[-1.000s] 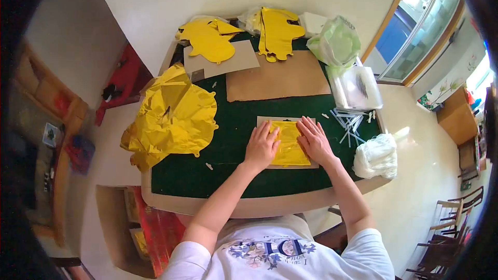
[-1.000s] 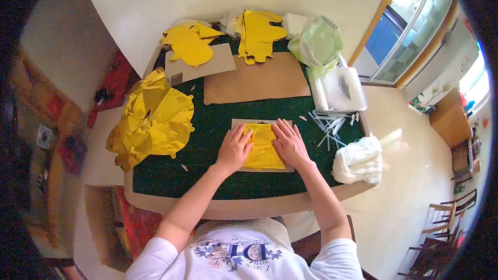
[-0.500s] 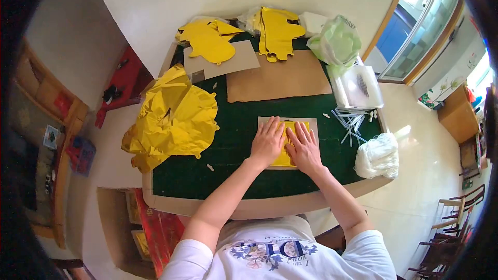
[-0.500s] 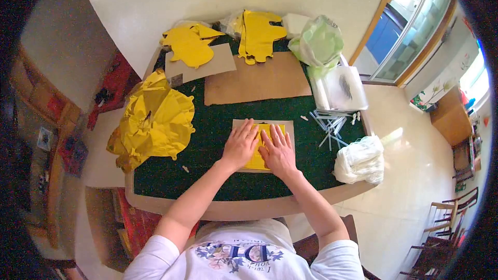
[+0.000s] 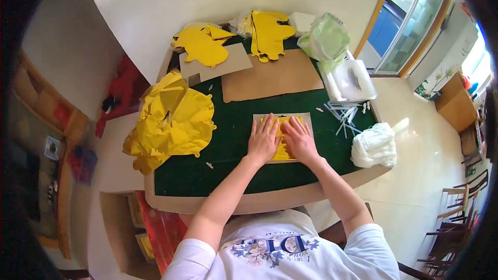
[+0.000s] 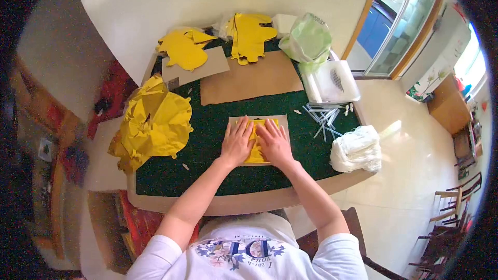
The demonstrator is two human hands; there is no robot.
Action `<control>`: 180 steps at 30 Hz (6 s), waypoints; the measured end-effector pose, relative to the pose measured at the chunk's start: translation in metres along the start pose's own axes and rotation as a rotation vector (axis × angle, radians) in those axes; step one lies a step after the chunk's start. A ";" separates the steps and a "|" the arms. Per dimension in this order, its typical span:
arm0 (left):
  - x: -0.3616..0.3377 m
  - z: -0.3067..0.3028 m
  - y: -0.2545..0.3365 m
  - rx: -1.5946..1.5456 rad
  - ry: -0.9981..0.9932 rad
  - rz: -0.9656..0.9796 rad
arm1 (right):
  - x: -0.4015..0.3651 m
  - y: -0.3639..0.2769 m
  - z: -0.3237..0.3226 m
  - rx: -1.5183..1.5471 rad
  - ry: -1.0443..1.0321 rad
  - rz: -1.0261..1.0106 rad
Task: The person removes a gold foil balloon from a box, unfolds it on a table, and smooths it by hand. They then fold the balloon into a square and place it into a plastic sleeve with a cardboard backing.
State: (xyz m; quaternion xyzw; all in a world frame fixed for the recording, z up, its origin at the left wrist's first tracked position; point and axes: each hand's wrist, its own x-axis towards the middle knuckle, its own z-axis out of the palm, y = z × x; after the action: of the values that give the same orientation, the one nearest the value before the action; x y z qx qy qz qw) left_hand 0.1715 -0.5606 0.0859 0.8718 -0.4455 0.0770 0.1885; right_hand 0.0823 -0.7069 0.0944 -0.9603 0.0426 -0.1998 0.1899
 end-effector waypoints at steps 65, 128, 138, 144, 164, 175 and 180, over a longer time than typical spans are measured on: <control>0.012 -0.061 -0.002 -0.384 -0.512 0.028 | -0.050 0.003 -0.124 0.391 -0.257 0.091; 0.027 -0.052 -0.020 -0.572 -0.548 -0.004 | -0.061 -0.046 -0.042 -0.154 -0.066 -0.101; 0.027 -0.051 -0.021 -0.573 -0.552 0.003 | -0.054 -0.036 -0.026 0.003 -0.027 -0.051; 0.027 -0.049 -0.022 -0.590 -0.559 0.006 | -0.054 -0.044 -0.032 -0.187 -0.013 -0.037; -0.027 -0.009 0.019 -0.305 0.163 0.042 | -0.063 -0.042 -0.030 -0.240 -0.019 -0.037; -0.032 -0.020 0.022 -0.289 0.142 0.129 | -0.067 -0.039 -0.032 -0.260 -0.053 -0.049; -0.032 -0.010 0.017 -0.314 0.161 0.140 | -0.070 -0.049 -0.045 -0.213 -0.110 -0.046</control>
State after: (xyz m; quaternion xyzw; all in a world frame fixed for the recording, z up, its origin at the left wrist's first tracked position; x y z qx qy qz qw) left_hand 0.1392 -0.5416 0.0898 0.7896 -0.4951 0.0888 0.3514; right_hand -0.0002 -0.6659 0.1259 -0.9852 0.0313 -0.1456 0.0844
